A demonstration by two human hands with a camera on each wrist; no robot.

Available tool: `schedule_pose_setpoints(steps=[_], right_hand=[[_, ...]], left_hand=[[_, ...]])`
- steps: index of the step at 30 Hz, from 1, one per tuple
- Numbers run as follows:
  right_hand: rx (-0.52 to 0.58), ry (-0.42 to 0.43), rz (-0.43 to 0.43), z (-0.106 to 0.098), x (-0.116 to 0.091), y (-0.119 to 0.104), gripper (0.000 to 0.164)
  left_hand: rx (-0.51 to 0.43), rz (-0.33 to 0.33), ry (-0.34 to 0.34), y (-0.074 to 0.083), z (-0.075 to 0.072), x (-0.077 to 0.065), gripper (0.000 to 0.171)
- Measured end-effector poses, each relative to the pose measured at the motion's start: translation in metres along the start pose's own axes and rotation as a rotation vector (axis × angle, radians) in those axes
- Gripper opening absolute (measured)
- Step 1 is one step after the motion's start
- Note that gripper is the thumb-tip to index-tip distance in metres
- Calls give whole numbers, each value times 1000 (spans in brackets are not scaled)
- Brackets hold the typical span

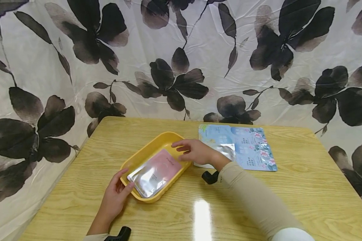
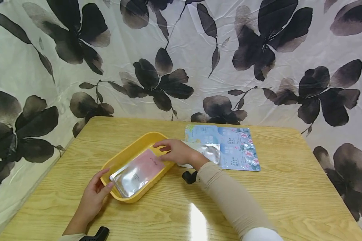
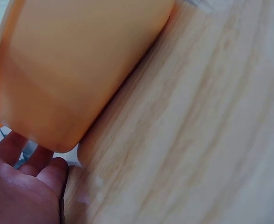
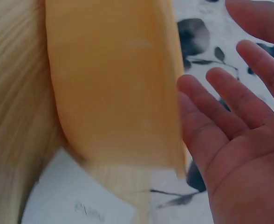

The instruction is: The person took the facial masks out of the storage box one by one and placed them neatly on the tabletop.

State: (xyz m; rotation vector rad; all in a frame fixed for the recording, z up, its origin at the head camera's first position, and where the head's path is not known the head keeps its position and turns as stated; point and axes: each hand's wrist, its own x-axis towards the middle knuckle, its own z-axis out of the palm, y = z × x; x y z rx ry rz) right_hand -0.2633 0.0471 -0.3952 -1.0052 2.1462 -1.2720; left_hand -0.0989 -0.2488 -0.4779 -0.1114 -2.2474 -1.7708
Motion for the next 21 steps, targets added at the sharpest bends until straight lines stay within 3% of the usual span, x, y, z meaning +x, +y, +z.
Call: schedule_pose_setpoints(steps=[7,17,21], right_hand=[[-69,-30,71,14,17,-3,49],[-111,-7,35,24,31,-7,44],[-119,-12,57,26,36,-6,45]], left_hand=[[-10,-2,-5,1,1,0,50],[-42,-3,-8,0,0,0,49],[-49,-2,-13,0,0,0,49]])
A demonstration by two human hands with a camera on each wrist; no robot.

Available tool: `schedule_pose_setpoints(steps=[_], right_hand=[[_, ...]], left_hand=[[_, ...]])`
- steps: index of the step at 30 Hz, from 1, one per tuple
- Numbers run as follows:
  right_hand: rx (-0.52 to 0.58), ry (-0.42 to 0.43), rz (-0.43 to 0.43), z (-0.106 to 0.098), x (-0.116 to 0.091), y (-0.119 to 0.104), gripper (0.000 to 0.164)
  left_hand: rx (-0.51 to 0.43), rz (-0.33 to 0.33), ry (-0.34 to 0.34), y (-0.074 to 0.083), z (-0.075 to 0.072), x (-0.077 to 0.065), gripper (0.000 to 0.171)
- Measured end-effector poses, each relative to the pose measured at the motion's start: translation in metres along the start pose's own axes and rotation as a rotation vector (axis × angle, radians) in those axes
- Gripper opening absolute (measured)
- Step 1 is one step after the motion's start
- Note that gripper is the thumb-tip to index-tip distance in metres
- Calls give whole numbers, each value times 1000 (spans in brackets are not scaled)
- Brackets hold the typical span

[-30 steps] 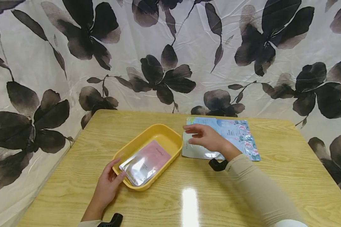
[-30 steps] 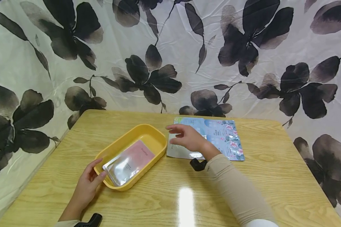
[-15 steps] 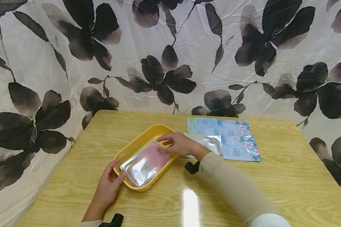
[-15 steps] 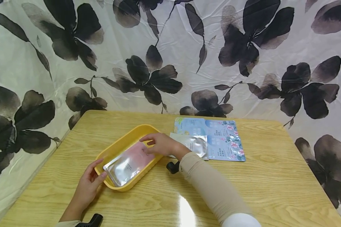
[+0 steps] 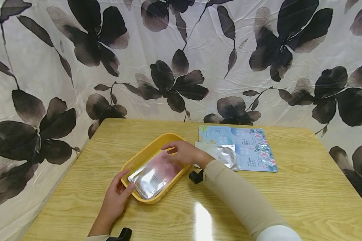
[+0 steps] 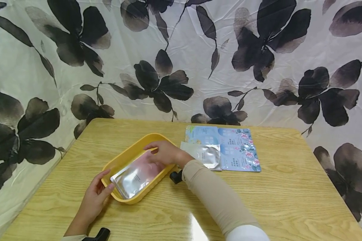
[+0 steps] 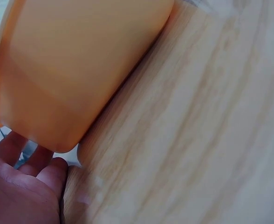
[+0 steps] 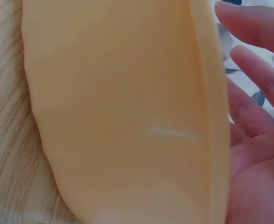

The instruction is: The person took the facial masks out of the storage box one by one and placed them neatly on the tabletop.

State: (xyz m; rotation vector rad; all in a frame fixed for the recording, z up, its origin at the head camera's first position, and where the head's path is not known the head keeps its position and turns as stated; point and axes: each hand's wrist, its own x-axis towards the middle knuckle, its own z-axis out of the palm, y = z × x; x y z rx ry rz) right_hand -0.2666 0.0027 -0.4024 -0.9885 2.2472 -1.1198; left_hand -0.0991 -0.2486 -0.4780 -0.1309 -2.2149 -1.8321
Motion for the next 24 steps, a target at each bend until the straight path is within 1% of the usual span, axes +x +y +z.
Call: schedule_pose_setpoints(steps=[7,12,15,24], right_hand=[[18,-15,40,1,10,2,46],[86,-15,57,3,14,0,50],[105,-13,69,5,16,0,52],[111,-40,116,7,20,2,54]], left_hand=[[7,3,3,0,0,-1,49],[1,-6,8,-1,0,-1,49],[-7,-5,9,-2,0,-1,49],[-16,-6,6,-1,0,-1,49]])
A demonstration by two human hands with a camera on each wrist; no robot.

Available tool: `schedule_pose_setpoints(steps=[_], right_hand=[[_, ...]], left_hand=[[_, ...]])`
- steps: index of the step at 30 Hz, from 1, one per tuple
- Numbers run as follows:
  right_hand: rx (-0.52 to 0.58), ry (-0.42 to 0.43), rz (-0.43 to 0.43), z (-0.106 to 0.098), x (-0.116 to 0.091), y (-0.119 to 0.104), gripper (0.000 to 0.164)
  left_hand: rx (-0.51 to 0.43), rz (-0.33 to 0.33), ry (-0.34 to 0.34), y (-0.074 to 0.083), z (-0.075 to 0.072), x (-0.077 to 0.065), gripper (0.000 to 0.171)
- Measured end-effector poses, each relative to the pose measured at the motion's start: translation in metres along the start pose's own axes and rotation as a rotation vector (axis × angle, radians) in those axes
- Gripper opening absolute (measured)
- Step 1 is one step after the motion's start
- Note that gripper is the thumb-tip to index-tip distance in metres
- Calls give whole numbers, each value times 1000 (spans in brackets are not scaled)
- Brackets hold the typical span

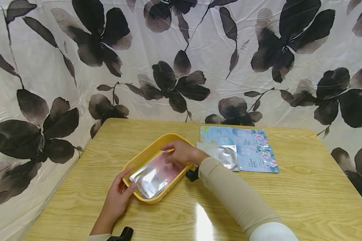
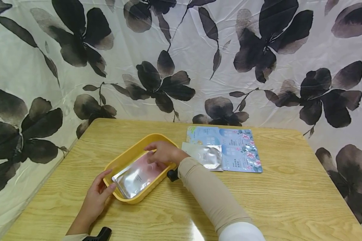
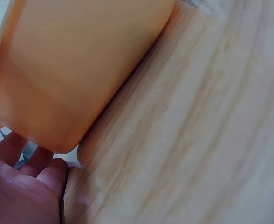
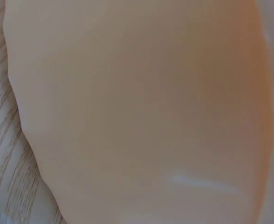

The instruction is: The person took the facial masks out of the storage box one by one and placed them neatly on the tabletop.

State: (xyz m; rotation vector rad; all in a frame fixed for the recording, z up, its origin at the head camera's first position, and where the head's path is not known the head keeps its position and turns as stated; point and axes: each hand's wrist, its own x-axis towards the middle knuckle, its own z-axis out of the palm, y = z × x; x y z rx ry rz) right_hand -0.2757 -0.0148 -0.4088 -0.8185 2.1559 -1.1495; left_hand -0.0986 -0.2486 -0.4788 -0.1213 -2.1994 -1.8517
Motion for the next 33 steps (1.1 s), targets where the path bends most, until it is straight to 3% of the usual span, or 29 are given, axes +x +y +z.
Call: schedule_pose_setpoints(steps=[11,17,21,33], right_hand=[[41,54,-6,-2,-1,2,44],[96,33,-3,-4,-3,3,46],[83,7,-53,-4,-3,2,52],[-15,-73,-190,11,-10,-11,42]], left_hand=[[4,-10,7,2,1,0,50],[-8,-22,1,3,1,-1,51],[-2,-26,-6,3,0,-1,51],[13,-10,-5,4,1,0,49]])
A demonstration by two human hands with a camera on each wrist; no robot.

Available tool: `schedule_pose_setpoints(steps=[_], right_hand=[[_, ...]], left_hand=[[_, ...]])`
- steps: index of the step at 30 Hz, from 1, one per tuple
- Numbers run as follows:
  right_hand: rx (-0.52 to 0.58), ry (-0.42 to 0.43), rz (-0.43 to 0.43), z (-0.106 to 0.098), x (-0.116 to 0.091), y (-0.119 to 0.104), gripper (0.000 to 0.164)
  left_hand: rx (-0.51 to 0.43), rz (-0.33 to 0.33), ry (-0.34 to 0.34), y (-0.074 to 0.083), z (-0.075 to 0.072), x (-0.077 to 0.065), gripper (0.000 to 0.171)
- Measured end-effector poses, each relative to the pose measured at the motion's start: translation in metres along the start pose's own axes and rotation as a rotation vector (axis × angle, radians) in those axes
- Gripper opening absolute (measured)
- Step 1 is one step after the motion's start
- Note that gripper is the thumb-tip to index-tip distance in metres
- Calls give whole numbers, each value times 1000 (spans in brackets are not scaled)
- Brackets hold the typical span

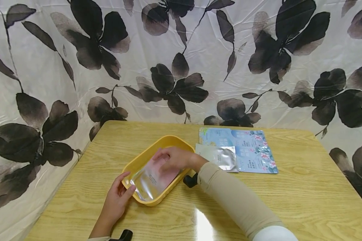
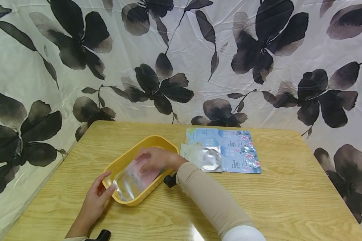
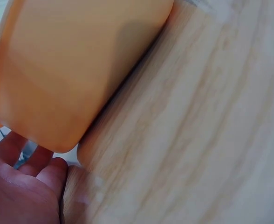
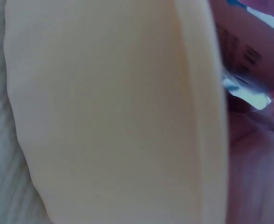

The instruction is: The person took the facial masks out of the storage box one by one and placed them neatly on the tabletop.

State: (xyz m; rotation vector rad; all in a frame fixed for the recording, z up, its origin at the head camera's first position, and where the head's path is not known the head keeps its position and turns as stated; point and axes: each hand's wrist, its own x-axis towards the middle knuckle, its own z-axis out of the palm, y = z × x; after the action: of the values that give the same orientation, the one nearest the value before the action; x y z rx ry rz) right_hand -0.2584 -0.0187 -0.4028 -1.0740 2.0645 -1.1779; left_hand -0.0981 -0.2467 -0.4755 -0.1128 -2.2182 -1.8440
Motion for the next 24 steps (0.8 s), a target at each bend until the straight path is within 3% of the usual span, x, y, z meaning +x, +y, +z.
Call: schedule_pose_setpoints(steps=[6,12,17,24], right_hand=[[-61,-57,-27,11,-6,-12,46],[-161,-66,10,17,-11,-20,47],[-222,23,-3,14,-19,-23,46],[-100,168,-11,3,-37,-19,43]], left_hand=[[20,2,7,0,1,0,48],[-4,10,2,-2,1,-1,48],[27,1,6,-3,1,-1,48],[62,-13,3,-2,-1,1,48]])
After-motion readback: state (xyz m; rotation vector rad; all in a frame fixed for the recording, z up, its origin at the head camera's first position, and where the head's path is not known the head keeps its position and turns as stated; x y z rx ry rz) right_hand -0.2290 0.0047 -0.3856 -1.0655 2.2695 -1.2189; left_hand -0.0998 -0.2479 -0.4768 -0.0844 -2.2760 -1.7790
